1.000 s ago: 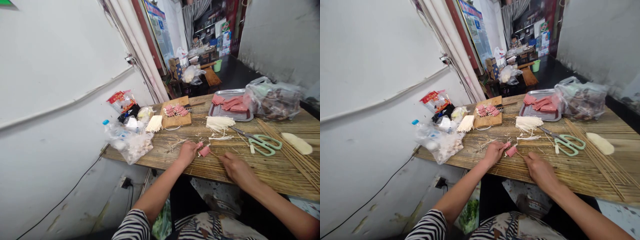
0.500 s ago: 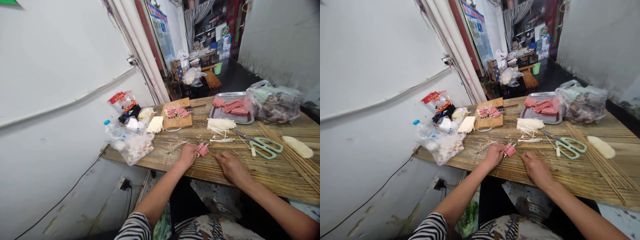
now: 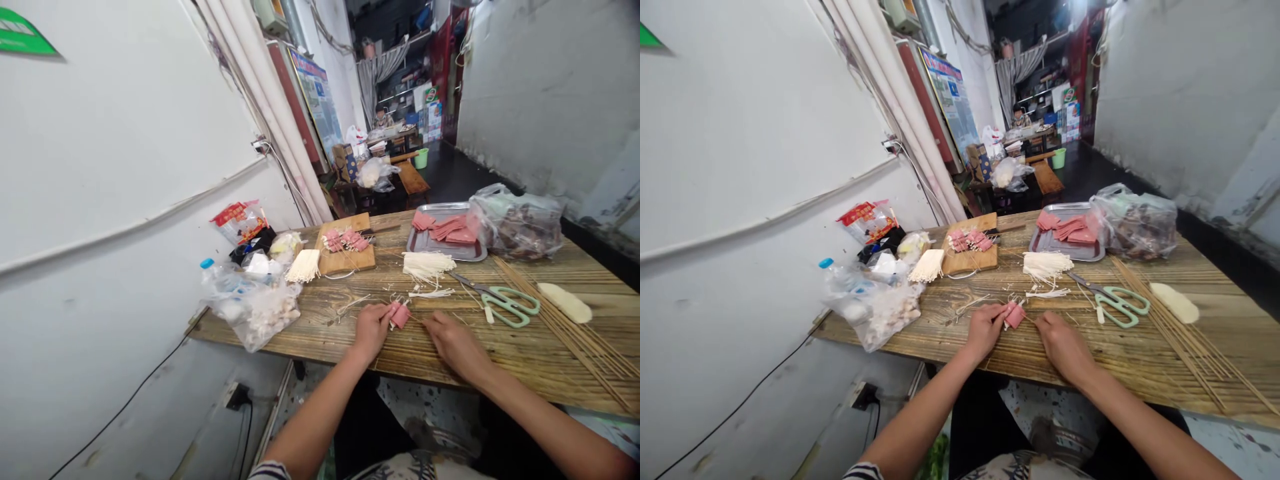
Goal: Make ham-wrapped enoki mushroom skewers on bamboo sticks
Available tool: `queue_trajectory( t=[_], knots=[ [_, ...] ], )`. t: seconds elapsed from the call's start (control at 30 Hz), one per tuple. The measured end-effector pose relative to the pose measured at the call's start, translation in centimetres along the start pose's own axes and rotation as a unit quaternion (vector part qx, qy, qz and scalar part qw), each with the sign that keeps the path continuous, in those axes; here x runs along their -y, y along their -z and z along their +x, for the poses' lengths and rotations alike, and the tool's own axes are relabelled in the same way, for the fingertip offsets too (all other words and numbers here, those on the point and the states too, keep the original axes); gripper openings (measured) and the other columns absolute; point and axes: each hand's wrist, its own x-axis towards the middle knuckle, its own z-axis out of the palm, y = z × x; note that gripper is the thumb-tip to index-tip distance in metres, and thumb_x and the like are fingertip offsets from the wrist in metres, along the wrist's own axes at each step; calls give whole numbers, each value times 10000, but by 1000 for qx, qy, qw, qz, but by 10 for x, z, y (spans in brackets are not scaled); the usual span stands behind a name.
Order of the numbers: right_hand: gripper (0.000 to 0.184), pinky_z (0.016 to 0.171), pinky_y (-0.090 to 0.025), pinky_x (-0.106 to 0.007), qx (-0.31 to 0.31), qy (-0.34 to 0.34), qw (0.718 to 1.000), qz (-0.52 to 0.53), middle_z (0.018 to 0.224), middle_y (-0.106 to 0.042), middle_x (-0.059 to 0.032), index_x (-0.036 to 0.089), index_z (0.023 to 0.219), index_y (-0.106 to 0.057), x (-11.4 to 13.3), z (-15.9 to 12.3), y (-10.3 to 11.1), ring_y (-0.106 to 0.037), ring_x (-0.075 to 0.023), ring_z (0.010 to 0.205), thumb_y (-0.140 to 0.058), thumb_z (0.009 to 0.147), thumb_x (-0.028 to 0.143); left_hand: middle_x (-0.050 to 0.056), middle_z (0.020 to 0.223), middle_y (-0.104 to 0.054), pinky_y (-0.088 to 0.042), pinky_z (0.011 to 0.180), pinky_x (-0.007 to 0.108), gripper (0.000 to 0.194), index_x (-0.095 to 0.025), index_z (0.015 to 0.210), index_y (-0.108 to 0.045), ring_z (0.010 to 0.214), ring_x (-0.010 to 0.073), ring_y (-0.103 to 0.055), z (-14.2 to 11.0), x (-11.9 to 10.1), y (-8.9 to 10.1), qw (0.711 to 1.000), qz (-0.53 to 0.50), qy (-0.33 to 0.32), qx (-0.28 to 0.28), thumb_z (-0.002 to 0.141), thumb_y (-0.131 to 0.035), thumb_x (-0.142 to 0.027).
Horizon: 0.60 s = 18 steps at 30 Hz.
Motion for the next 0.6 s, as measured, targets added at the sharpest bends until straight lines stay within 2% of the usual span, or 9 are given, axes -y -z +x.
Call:
queue_trajectory(
  t=[0.17, 0.43, 0.5, 0.6],
  knots=[
    [334, 682, -446, -293, -7, 9, 1000, -3, 838, -596, -67, 181, 969, -662, -24, -19, 14, -573, -168, 738, -329, 961, 204, 31, 933, -761, -498, 798, 296, 234, -241, 993, -752, 807, 165, -675, -2, -23, -17, 999, -35, -5, 1, 940, -531, -292],
    [345, 609, -455, -267, -19, -22, 999, -20, 833, -618, -67, 200, 939, -692, -68, -51, 46, -593, -156, 687, -353, 949, 262, 33, 890, -760, -497, 770, 304, 308, -227, 985, -747, 760, 167, -668, 16, -60, -57, 997, -36, -40, 55, 976, -454, -317],
    [343, 607, -458, -267, -1, -17, 1000, -19, 814, -617, -62, 206, 919, -697, -74, -54, 51, -594, -153, 673, -362, 950, 274, 39, 840, -755, -503, 766, 303, 329, -216, 956, -751, 738, 166, -666, 17, -65, -60, 996, -32, -53, 67, 980, -440, -321],
    [328, 673, -482, -283, 11, -8, 1000, -16, 850, -635, -67, 213, 934, -695, -82, -47, 61, -611, -164, 731, -389, 953, 331, 40, 849, -752, -510, 786, 307, 321, -220, 976, -743, 755, 162, -670, 12, -64, -55, 995, -35, -70, 63, 983, -437, -316]
  ],
)
